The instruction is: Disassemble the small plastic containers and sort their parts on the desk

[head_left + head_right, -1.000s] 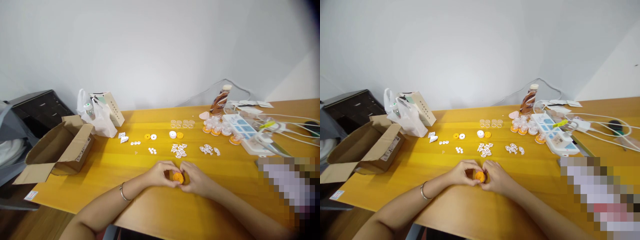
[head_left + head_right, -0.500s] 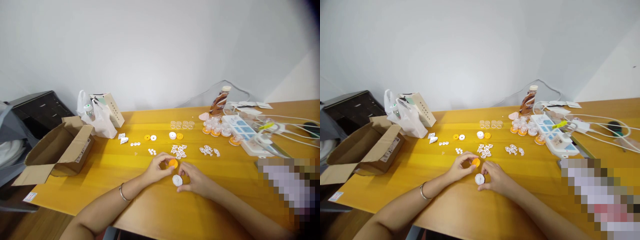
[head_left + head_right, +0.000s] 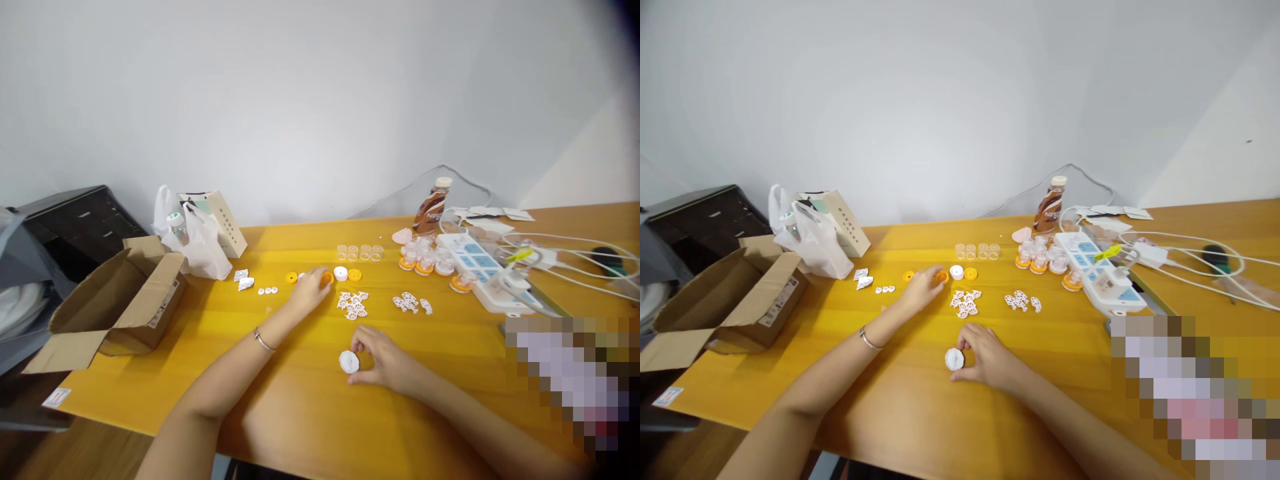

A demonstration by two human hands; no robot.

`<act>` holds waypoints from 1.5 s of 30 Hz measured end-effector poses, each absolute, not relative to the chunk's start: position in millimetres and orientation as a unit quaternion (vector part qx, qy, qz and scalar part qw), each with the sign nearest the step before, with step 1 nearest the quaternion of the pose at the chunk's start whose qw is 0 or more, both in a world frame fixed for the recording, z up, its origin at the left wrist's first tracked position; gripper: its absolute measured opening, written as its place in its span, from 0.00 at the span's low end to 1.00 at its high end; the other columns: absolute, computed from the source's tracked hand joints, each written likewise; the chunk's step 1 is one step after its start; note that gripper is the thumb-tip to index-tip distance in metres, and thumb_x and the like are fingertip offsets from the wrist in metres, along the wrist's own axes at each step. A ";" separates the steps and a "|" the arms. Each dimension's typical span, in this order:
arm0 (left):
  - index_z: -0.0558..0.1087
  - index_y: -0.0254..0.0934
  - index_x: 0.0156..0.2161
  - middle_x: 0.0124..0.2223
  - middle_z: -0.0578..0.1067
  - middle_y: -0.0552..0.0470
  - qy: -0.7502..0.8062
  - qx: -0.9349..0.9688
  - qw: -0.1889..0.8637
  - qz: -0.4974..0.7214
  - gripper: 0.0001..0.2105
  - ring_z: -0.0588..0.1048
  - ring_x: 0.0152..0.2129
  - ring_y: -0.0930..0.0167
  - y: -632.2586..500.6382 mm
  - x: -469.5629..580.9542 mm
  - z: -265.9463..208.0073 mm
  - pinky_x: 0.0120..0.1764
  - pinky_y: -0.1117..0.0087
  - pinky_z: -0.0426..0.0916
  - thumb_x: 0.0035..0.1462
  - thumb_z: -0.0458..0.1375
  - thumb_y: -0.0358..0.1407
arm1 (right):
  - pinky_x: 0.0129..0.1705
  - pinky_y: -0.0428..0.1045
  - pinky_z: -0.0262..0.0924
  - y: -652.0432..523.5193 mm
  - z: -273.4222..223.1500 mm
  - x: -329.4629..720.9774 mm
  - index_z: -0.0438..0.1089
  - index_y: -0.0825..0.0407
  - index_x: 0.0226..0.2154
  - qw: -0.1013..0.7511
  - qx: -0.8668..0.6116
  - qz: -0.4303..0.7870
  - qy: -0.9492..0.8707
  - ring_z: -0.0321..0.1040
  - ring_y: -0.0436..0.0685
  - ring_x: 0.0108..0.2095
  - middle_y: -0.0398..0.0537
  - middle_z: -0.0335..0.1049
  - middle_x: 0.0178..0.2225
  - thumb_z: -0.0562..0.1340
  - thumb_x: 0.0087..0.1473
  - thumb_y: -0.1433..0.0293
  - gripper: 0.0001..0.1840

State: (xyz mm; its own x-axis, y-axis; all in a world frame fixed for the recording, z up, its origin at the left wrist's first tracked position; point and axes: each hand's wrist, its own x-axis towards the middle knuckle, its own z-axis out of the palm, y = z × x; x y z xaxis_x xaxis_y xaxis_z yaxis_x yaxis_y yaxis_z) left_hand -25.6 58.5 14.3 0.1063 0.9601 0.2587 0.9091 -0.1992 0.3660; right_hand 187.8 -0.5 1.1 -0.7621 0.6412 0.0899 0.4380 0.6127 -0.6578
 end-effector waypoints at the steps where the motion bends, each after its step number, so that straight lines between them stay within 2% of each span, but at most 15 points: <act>1: 0.68 0.36 0.44 0.42 0.75 0.47 0.637 0.739 0.056 0.213 0.12 0.73 0.40 0.66 63.2 -23.4 14.5 0.44 0.67 0.66 0.53 0.54 0.30 | 0.36 0.50 0.56 -0.5 0.9 187.9 0.60 0.50 0.27 0.161 -0.305 0.317 -0.884 0.62 0.56 0.35 0.44 0.64 0.31 0.70 0.37 0.57 0.22; 6: 0.69 0.36 0.42 0.41 0.75 0.45 0.658 0.723 0.045 0.206 0.11 0.73 0.39 0.65 70.3 -18.5 16.5 0.42 0.67 0.65 0.52 0.54 0.29 | 0.37 0.50 0.56 -0.8 1.0 188.4 0.60 0.50 0.27 0.157 -0.307 0.316 -0.884 0.62 0.55 0.35 0.44 0.64 0.32 0.70 0.38 0.58 0.21; 9: 0.68 0.36 0.44 0.43 0.73 0.45 0.663 0.716 0.029 0.217 0.12 0.71 0.43 0.64 67.7 -17.6 26.2 0.45 0.66 0.63 0.53 0.54 0.31 | 0.37 0.50 0.56 -0.6 1.6 188.9 0.61 0.50 0.28 0.160 -0.304 0.315 -0.885 0.62 0.56 0.35 0.43 0.64 0.31 0.70 0.36 0.58 0.21; 13: 0.65 0.38 0.50 0.47 0.72 0.47 0.585 0.774 0.029 0.241 0.17 0.68 0.46 0.66 71.2 -5.9 41.2 0.49 0.65 0.60 0.53 0.55 0.36 | 0.38 0.50 0.56 -0.6 2.6 189.3 0.61 0.50 0.28 0.162 -0.305 0.315 -0.884 0.62 0.56 0.35 0.43 0.63 0.31 0.70 0.36 0.59 0.21; 16: 0.65 0.39 0.51 0.48 0.72 0.48 0.549 0.807 0.034 0.216 0.19 0.68 0.46 0.64 83.7 9.7 44.3 0.49 0.61 0.59 0.53 0.55 0.36 | 0.38 0.50 0.56 -0.8 3.8 189.3 0.61 0.50 0.28 0.157 -0.308 0.316 -0.883 0.62 0.56 0.35 0.43 0.64 0.31 0.70 0.36 0.59 0.21; 24: 0.66 0.40 0.48 0.49 0.72 0.48 0.570 0.813 0.025 0.119 0.16 0.66 0.47 0.62 107.0 28.8 40.1 0.49 0.56 0.56 0.53 0.53 0.36 | 0.37 0.50 0.56 -1.2 5.0 188.7 0.61 0.49 0.27 0.162 -0.310 0.313 -0.883 0.62 0.56 0.35 0.43 0.64 0.31 0.71 0.36 0.61 0.20; 29: 0.68 0.40 0.46 0.45 0.74 0.48 0.581 0.805 0.022 0.115 0.14 0.68 0.45 0.61 106.2 28.1 39.5 0.47 0.55 0.57 0.53 0.54 0.37 | 0.37 0.50 0.56 -1.0 3.5 188.7 0.61 0.49 0.27 0.163 -0.306 0.309 -0.886 0.62 0.56 0.35 0.43 0.64 0.31 0.70 0.37 0.60 0.20; 33: 0.67 0.41 0.47 0.48 0.72 0.48 0.584 0.802 0.022 0.123 0.15 0.67 0.47 0.61 101.4 28.7 42.1 0.48 0.54 0.56 0.52 0.55 0.38 | 0.36 0.50 0.56 -0.9 1.4 187.8 0.60 0.50 0.27 0.162 -0.306 0.308 -0.886 0.62 0.56 0.34 0.43 0.64 0.31 0.70 0.37 0.61 0.20; 38: 0.66 0.39 0.48 0.51 0.69 0.48 0.516 0.834 0.046 0.190 0.16 0.65 0.49 0.65 67.8 21.0 53.6 0.51 0.61 0.56 0.55 0.54 0.40 | 0.38 0.50 0.56 -0.3 1.3 188.3 0.60 0.50 0.28 0.161 -0.297 0.311 -0.888 0.61 0.56 0.35 0.44 0.63 0.31 0.70 0.38 0.61 0.19; 45: 0.71 0.36 0.39 0.39 0.72 0.49 0.366 0.892 0.214 0.157 0.07 0.71 0.37 0.71 -8.6 -11.4 56.4 0.43 0.72 0.63 0.57 0.53 0.34 | 0.39 0.51 0.56 1.1 -0.3 190.2 0.61 0.50 0.29 0.162 -0.284 0.320 -0.889 0.62 0.56 0.36 0.44 0.64 0.32 0.68 0.42 0.61 0.17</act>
